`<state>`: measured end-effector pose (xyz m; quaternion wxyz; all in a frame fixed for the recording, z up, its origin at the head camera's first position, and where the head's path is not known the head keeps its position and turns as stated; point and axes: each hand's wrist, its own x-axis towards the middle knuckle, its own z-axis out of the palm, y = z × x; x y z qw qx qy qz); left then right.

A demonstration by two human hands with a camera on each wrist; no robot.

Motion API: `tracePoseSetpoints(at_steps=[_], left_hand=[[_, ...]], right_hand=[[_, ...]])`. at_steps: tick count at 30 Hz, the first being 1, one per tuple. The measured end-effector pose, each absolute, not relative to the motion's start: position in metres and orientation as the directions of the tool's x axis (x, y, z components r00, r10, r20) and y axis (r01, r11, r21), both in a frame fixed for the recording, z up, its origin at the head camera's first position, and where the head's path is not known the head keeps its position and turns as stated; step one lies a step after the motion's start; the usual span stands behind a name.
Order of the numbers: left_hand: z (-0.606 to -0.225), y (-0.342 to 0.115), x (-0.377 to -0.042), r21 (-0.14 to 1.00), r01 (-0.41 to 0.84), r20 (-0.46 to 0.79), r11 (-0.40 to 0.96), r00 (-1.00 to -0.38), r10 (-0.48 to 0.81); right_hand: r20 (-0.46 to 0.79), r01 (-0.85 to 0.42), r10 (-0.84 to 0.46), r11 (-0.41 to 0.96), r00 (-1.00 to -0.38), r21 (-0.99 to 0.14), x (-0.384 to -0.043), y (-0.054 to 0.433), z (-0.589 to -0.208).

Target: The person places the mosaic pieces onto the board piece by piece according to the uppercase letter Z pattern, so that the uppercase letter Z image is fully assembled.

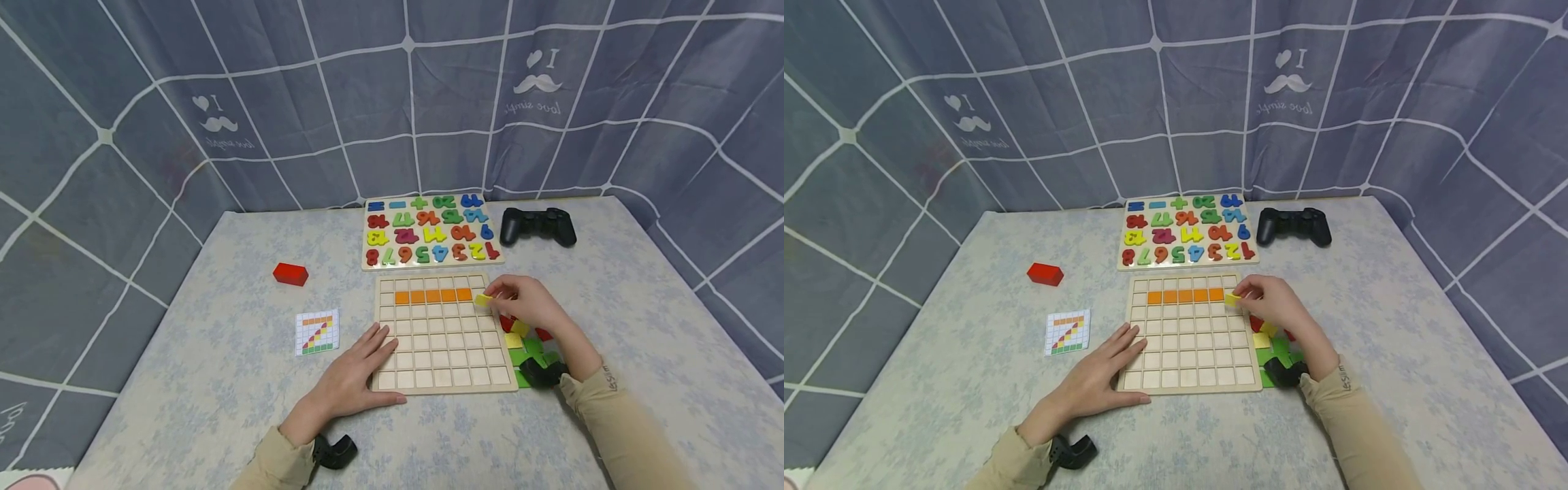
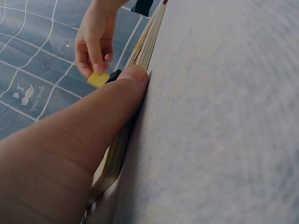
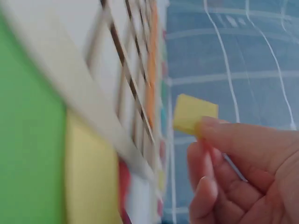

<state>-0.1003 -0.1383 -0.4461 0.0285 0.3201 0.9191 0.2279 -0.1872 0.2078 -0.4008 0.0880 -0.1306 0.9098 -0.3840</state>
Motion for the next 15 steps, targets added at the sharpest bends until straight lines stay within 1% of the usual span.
tracePoseSetpoints(at_steps=[3, 7, 9, 12, 15], left_hand=[[-0.446, -0.138, -0.101, 0.434, 0.573, 0.089, 0.695, -0.795, 0.600], [-0.447, -0.138, -0.101, 0.429, 0.576, 0.097, 0.695, -0.795, 0.599], [-0.447, -0.138, -0.101, 0.427, 0.578, 0.100, 0.696, -0.795, 0.599], [-0.448, -0.138, -0.101, 0.427, 0.577, 0.100, 0.696, -0.796, 0.598], [-0.448, -0.138, -0.101, 0.426, 0.573, 0.094, 0.700, -0.798, 0.596]], right_hand=[[-0.048, -0.199, -0.342, 0.651, -0.938, -0.733, -0.188, 0.198, -0.406], [-0.060, -0.182, -0.345, 0.625, -0.937, -0.759, -0.190, 0.195, -0.414], [-0.040, -0.193, -0.345, 0.613, -0.938, -0.766, -0.191, 0.195, -0.420], [0.026, -0.258, -0.363, 0.607, -0.931, -0.751, -0.193, 0.194, -0.429], [0.101, -0.349, -0.401, 0.614, -0.911, -0.708, -0.194, 0.191, -0.435]])
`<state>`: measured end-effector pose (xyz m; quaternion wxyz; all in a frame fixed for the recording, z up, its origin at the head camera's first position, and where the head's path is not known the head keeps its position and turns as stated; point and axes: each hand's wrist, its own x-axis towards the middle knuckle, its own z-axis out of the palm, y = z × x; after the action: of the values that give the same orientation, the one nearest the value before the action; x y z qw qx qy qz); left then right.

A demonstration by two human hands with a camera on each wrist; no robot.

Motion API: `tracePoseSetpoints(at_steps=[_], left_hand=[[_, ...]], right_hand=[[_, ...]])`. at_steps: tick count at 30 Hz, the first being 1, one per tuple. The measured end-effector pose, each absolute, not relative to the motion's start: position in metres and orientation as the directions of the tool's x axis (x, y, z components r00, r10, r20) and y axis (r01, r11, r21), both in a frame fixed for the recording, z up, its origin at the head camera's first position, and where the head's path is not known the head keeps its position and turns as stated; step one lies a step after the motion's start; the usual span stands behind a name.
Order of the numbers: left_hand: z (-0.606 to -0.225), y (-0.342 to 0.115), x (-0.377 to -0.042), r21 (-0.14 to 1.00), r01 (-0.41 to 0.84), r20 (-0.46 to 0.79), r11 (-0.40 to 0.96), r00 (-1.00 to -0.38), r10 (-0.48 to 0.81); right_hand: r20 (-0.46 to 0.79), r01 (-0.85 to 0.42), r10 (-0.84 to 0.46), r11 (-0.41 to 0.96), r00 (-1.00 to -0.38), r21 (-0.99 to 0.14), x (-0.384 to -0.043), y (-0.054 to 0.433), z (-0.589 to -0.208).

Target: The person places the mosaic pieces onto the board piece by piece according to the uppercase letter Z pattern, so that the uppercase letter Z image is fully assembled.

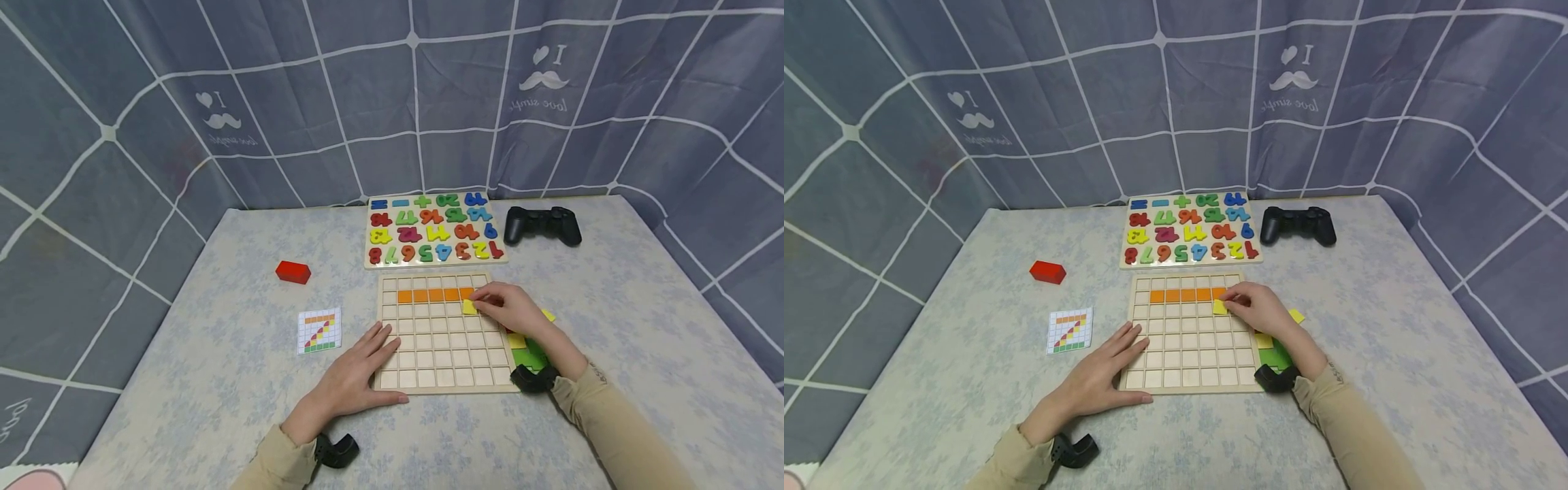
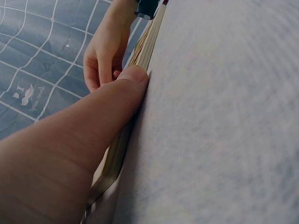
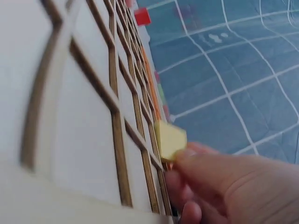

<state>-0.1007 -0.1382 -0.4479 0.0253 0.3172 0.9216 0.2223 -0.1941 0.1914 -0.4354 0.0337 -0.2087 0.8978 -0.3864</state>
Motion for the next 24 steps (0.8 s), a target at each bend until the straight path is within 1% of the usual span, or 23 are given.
tracePoseSetpoints(at_steps=[4, 11, 14, 19, 24], left_hand=[[-0.4477, -0.1379, -0.1008, 0.421, 0.571, 0.089, 0.705, -0.799, 0.594], [-0.4476, -0.1378, -0.1005, 0.418, 0.574, 0.092, 0.704, -0.798, 0.595], [-0.4473, -0.1379, -0.1006, 0.420, 0.574, 0.092, 0.703, -0.798, 0.596], [-0.4470, -0.1380, -0.1006, 0.422, 0.575, 0.094, 0.701, -0.797, 0.597], [-0.4470, -0.1381, -0.1001, 0.422, 0.575, 0.092, 0.701, -0.796, 0.598]], right_hand=[[0.153, -0.410, -0.427, 0.615, -0.891, -0.673, -0.1934, 0.1893, -0.4375], [0.147, -0.409, -0.444, 0.579, -0.884, -0.705, -0.1922, 0.1877, -0.4387], [0.149, -0.416, -0.452, 0.577, -0.879, -0.703, -0.1916, 0.1869, -0.4387], [0.127, -0.401, -0.447, 0.598, -0.886, -0.694, -0.1916, 0.1863, -0.4374], [0.079, -0.357, -0.442, 0.592, -0.893, -0.723, -0.1915, 0.1885, -0.4351]])
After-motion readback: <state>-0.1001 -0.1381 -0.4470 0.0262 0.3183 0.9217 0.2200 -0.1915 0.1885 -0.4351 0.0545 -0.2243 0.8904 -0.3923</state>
